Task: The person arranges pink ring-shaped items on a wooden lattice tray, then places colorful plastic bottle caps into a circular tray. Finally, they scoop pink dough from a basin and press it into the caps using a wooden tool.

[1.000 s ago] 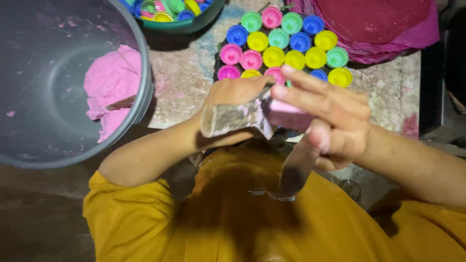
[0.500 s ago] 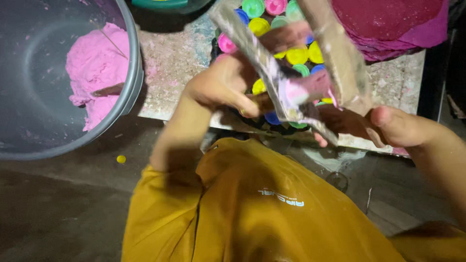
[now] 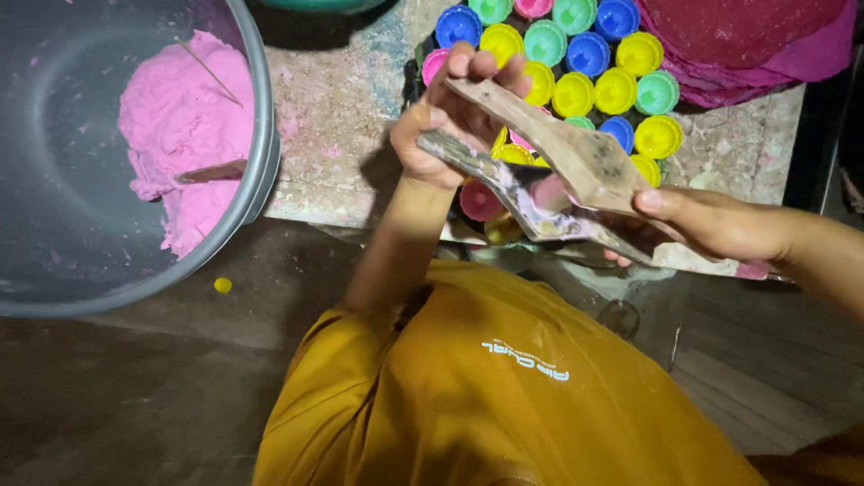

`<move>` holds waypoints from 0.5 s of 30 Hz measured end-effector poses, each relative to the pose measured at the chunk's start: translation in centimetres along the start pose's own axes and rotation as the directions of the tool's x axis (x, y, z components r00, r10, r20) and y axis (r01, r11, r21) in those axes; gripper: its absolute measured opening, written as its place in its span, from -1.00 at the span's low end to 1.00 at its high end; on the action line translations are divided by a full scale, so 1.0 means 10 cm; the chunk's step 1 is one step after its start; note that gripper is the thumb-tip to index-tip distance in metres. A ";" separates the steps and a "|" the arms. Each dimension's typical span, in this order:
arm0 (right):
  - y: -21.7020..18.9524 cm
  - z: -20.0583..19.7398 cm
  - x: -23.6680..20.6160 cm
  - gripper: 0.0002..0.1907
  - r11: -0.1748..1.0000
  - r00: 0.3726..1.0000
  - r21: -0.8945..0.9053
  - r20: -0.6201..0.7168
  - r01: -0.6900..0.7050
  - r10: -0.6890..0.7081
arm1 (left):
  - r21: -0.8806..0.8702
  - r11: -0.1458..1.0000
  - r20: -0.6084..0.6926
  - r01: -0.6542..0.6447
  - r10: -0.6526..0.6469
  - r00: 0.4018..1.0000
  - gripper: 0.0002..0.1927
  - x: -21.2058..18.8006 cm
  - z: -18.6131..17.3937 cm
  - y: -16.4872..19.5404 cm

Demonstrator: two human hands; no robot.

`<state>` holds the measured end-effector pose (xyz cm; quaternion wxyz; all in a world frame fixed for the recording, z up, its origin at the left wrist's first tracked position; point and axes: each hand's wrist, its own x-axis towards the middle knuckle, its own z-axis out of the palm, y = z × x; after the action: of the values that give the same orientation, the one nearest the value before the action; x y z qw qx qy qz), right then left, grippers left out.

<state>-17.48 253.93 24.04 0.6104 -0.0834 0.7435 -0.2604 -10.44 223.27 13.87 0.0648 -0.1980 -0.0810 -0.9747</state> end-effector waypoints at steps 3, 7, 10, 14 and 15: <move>-0.01 0.13 0.06 -0.08 0.982 0.994 -0.169 -0.051 0.086 -0.096 | -0.157 0.986 0.074 -0.057 0.070 0.995 -0.72 0.04 -0.18 -0.03; -0.01 0.30 0.23 -0.10 0.972 0.983 -0.178 -0.080 0.151 -0.168 | -0.206 0.978 0.109 -0.033 0.056 0.993 -0.80 0.00 -0.44 0.01; 0.00 0.43 0.29 -0.13 0.975 0.979 -0.179 -0.134 0.132 -0.157 | -0.236 0.971 0.117 -0.022 0.051 0.992 -0.80 -0.04 -0.58 0.00; -0.05 0.53 0.25 -0.13 0.958 0.961 -0.253 -0.202 0.136 -0.190 | -0.289 0.957 0.154 0.018 0.029 0.988 -0.81 -0.02 -0.70 -0.10; -0.08 0.54 0.23 -0.13 0.949 0.951 -0.258 -0.199 0.181 -0.235 | -0.305 0.952 0.175 0.031 0.024 0.984 -0.80 0.01 -0.72 -0.12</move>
<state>-13.07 250.75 21.83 0.4759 -0.2036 0.8210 -0.2409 -13.38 223.10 7.21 0.0243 -0.2913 0.0654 -0.9541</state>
